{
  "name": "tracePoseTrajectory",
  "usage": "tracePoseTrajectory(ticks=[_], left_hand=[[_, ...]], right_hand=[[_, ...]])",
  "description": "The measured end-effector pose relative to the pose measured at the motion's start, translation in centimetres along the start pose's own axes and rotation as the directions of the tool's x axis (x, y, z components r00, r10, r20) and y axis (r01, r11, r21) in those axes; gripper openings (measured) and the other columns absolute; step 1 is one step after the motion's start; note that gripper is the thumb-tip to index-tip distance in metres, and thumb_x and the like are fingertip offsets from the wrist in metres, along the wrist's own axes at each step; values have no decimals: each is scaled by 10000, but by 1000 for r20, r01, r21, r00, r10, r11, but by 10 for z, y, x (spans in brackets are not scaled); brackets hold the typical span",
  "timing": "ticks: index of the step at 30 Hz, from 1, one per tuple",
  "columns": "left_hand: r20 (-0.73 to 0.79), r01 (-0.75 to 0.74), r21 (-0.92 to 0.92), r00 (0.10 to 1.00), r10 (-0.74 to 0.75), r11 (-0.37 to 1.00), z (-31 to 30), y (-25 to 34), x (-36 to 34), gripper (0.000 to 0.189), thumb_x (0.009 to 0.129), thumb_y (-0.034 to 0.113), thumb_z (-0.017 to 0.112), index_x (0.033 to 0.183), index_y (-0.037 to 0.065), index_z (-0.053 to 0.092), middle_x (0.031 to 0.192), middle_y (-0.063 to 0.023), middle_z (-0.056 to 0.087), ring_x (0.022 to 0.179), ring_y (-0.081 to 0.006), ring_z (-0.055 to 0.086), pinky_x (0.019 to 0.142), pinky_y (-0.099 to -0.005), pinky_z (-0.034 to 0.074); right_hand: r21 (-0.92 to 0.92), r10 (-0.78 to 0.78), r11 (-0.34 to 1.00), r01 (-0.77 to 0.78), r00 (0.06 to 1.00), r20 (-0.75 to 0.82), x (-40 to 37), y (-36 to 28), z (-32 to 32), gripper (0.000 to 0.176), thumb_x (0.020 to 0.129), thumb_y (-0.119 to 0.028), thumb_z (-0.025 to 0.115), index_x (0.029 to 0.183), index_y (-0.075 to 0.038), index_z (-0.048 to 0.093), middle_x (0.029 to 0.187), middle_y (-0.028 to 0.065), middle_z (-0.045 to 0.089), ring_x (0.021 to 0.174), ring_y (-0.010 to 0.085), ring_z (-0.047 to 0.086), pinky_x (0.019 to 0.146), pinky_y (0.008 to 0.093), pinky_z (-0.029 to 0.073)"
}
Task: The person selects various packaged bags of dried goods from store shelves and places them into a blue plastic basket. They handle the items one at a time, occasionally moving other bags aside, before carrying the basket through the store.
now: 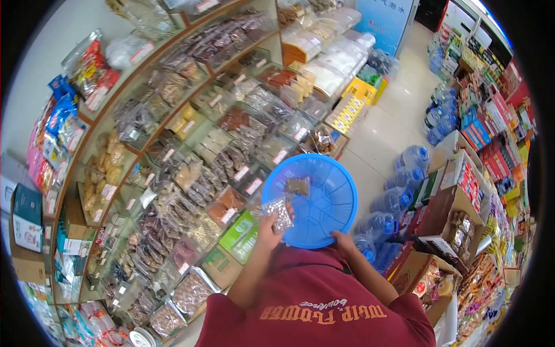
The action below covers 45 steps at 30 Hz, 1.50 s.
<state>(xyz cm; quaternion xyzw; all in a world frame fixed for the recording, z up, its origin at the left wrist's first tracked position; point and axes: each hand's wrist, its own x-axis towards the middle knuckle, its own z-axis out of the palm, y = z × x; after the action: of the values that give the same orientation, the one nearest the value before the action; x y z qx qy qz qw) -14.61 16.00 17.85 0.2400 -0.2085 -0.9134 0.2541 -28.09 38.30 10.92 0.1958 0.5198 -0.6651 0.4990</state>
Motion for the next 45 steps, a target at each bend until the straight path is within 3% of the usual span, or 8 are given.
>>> tracePoseTrajectory(ticks=[6,11,15,28,34,37,40,45], left_hand=[[108,220,365,955,-275,905,14,-5,30,355,916,219,505,1192,-1,469,1059,-168,604,933,-281,611,776,-440,519],[-6,416,-75,909,-417,906,10,-23,77,343,897,182,485,1191,8,468,1065,-162,598,944,-295,604,785,-449,516],[-35,428,10,903,-427,904,12,-42,127,351,883,158,475,1203,16,457,1095,-167,583,996,-309,586,814,-478,507],[-267,92,-90,957,-113,992,50,56,364,344,893,166,427,1184,-18,429,1073,-203,567,953,-335,600,823,-533,495],[-330,-189,245,906,265,951,82,143,498,348,860,168,486,1168,27,407,1154,-165,500,1046,-296,535,837,-554,429],[-487,64,810,627,608,582,80,152,537,524,826,225,560,1272,13,385,1257,-179,468,1130,-325,471,960,-421,348],[-198,-8,968,591,782,252,36,119,544,418,806,209,584,1156,-2,496,1163,-194,527,1078,-313,508,926,-367,381],[-42,-124,982,589,807,142,32,12,438,250,755,90,618,974,-14,558,940,-160,602,947,-306,575,833,-368,435]], right_hand=[[-5,-53,999,53,998,38,15,-12,-3,468,702,29,473,1166,61,427,1052,161,538,908,308,575,800,441,504],[112,-94,990,87,994,61,32,-27,-18,440,681,32,503,1116,78,450,1021,147,540,909,291,560,785,374,490],[61,-165,985,164,986,23,45,-65,-21,476,681,39,487,1151,70,425,1083,151,520,926,302,553,784,414,490],[-96,-150,985,141,984,-96,123,-239,-2,285,686,-13,518,969,-16,484,776,62,523,621,221,536,508,354,429],[-180,-169,971,157,984,-55,145,-283,-1,351,672,17,500,1023,7,483,857,88,546,724,245,566,566,363,480],[-25,-133,991,132,990,-52,147,-297,17,483,696,15,481,1174,16,409,1068,154,521,924,305,563,738,431,510],[-22,-105,994,106,994,34,165,-309,2,530,694,17,475,1215,28,378,1153,173,483,1020,343,528,858,497,471],[-54,-22,998,25,998,60,182,-360,16,534,693,21,451,1220,46,367,1123,182,502,1002,349,539,858,507,469]])
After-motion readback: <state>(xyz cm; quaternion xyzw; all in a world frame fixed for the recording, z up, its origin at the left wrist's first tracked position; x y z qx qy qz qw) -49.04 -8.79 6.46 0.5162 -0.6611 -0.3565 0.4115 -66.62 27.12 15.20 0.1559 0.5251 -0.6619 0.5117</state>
